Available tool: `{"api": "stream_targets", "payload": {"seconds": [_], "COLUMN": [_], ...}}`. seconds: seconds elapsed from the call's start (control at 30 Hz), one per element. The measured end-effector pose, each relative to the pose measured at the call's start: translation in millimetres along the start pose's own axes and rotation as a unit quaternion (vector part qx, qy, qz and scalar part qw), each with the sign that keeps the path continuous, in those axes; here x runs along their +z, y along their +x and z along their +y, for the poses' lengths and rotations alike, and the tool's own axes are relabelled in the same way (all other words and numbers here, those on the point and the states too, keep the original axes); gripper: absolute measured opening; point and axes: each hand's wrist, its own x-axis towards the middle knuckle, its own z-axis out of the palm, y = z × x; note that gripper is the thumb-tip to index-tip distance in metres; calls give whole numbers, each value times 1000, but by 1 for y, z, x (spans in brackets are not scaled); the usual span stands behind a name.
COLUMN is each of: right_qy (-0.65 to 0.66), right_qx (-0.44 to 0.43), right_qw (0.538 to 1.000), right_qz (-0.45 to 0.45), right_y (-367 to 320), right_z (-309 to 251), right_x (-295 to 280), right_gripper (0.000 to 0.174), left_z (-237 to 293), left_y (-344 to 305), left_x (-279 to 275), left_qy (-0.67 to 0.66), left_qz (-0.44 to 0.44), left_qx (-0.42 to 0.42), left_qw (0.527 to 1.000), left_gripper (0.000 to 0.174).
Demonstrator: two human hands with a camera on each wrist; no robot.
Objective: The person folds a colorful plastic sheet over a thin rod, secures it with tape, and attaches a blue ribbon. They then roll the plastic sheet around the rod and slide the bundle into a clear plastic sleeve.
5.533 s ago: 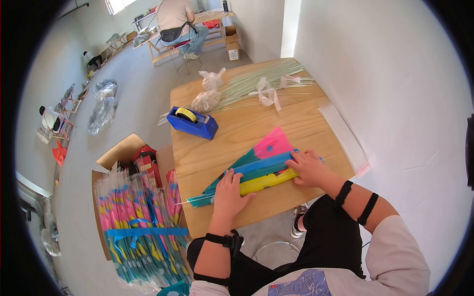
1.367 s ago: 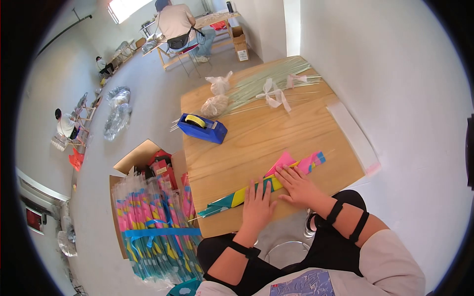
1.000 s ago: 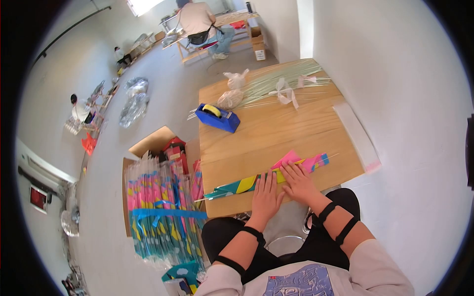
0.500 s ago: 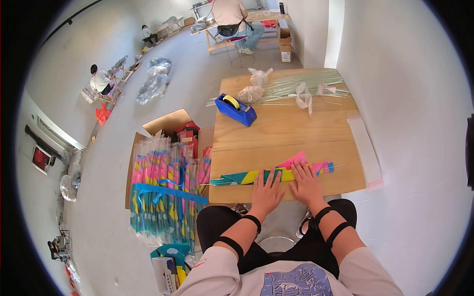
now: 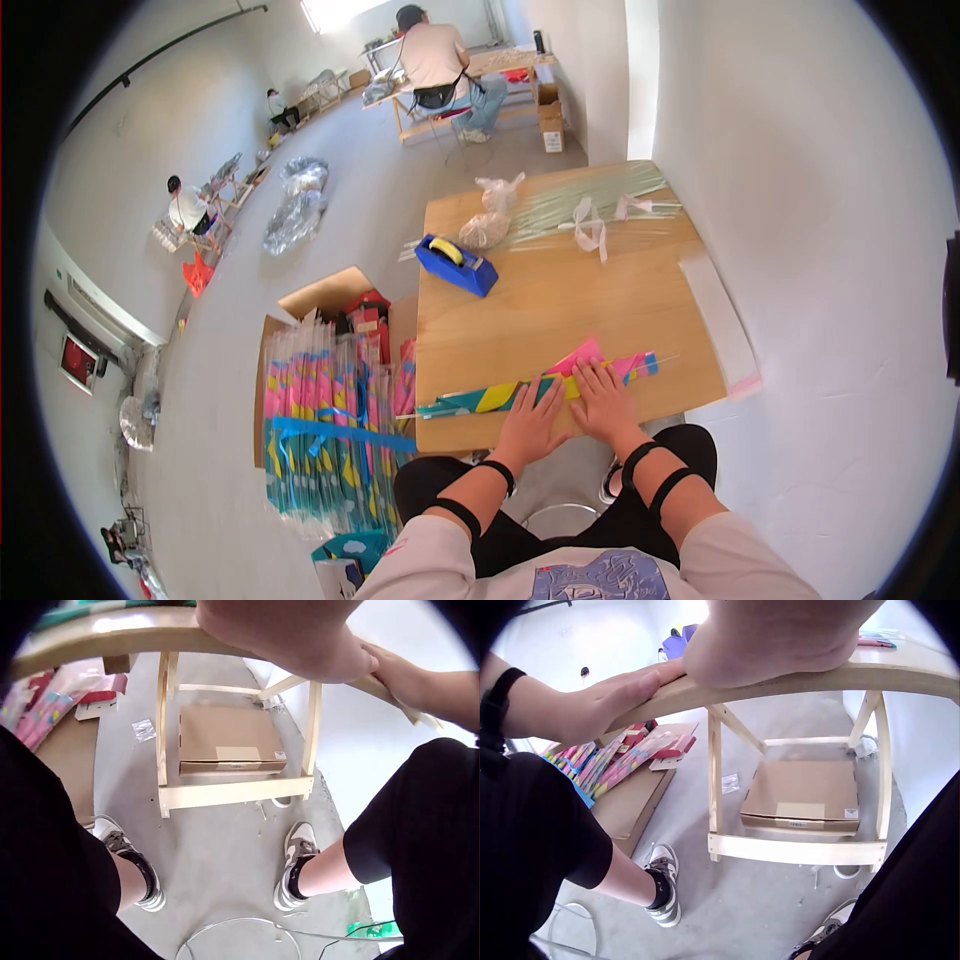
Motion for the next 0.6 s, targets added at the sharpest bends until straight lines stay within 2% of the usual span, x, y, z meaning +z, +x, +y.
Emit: {"api": "stream_targets", "payload": {"seconds": [0.2, 0.33, 0.4, 0.53, 0.6], "right_qy": [6, -41, -55, -98, -160], "right_qx": [-6, -13, -26, -69, -159], "right_qw": [1000, 999, 998, 991, 959], "right_qz": [13, 5, -34, -54, -170], "right_y": [-1, 2, 3, 18, 26], "right_z": [0, 1, 3, 4, -16], "right_x": [0, 4, 4, -22, -81], "right_gripper": [74, 77, 81, 82, 71], "left_z": [-1, -4, -3, -3, -6], "left_y": [3, 0, 0, -3, -4], "left_x": [-1, 5, 5, 4, 10], "left_qy": [4, 9, 16, 14, 0], "left_qz": [-3, 10, 21, 46, 45], "left_qx": [3, 2, 4, 5, 3], "left_qw": [1000, 1000, 1000, 999, 999], "left_gripper": [91, 88, 87, 87, 87]}}
